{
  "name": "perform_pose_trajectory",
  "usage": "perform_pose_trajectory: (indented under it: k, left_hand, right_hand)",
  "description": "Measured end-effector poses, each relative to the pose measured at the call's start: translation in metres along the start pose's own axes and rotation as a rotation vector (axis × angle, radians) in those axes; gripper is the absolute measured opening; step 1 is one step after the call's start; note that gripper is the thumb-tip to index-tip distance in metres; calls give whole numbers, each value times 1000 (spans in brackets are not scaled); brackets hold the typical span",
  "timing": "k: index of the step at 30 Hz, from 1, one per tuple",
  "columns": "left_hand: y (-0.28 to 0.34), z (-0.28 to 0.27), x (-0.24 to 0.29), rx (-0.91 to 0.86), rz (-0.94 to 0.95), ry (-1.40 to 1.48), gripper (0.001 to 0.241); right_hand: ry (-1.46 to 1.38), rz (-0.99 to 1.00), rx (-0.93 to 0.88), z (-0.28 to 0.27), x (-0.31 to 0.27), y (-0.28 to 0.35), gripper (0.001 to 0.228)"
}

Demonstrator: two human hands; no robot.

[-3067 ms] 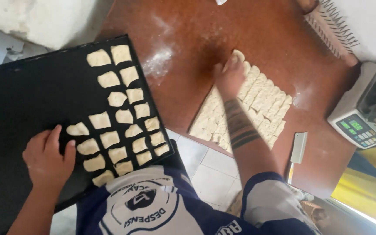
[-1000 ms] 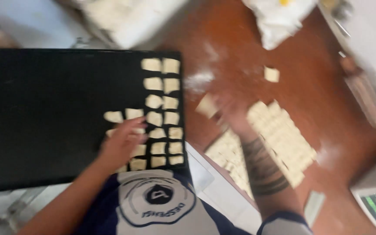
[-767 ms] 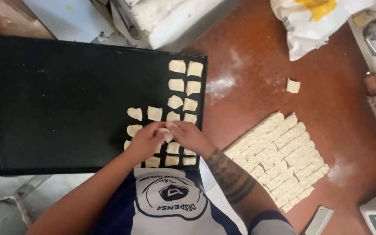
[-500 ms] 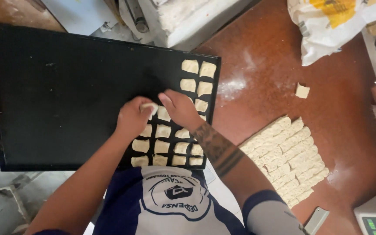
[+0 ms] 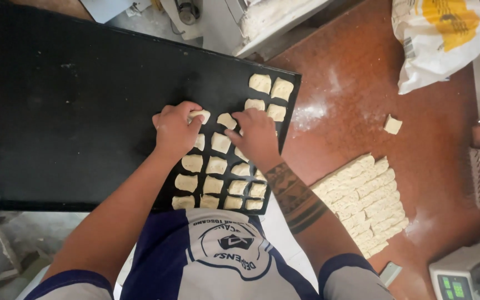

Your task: The person picks up small rectangular dough pieces from a wooden table and places them one by one onto a black baking tray, arranging them in neat rows. The person continues until the tray is filled with dough pieces.

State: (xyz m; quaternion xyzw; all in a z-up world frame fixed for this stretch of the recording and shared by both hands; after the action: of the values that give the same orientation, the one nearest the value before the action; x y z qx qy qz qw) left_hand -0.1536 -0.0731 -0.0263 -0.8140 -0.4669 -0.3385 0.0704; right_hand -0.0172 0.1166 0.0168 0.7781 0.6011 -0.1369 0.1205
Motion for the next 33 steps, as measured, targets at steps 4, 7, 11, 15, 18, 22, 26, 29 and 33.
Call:
perform_pose_trajectory:
  k: [4, 7, 11, 15, 18, 22, 26, 29, 33]
  left_hand:
    - [-3, 12, -7, 47, 70, -65, 25]
    - [-6, 12, -7, 82, 110, -111, 23]
    - [-8, 12, -9, 56, 78, -106, 22]
    - [-9, 10, -5, 41, 69, -102, 22]
    - [-9, 6, 0, -14, 33, -116, 21]
    - [-9, 3, 3, -15, 39, -117, 21]
    - [-7, 8, 1, 2, 74, -114, 22]
    - [-8, 10, 0, -4, 97, -115, 24]
    - [-7, 10, -1, 36, 170, -186, 23]
  right_hand:
    - [97, 44, -54, 12, -12, 4, 43]
    - [139, 28, 11, 23, -2, 4, 35]
    - [-700, 419, -68, -20, -12, 1, 33]
    - [-1483, 840, -148, -47, -22, -3, 42]
    - [-1607, 816, -139, -37, -18, 3, 48]
    - [-1403, 785, -131, -26, -10, 5, 39]
    - [-596, 518, -254, -13, -4, 1, 32]
    - [-260, 145, -121, 9, 4, 1, 29]
    - [8, -104, 1, 23, 2, 4, 33]
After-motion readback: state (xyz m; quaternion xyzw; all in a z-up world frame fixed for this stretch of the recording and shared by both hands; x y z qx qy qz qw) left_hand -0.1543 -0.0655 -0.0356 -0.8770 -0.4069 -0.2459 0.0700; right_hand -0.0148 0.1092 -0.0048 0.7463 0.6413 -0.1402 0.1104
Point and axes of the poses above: each hand's wrist, its own y-axis away from the middle knuckle, its own z-axis out of the palm, x = y × z, the point moved 1 cm from there along -y, towards the middle knuckle, and after that the axes turned 2 degrees about -z, right-handed, at the moved point
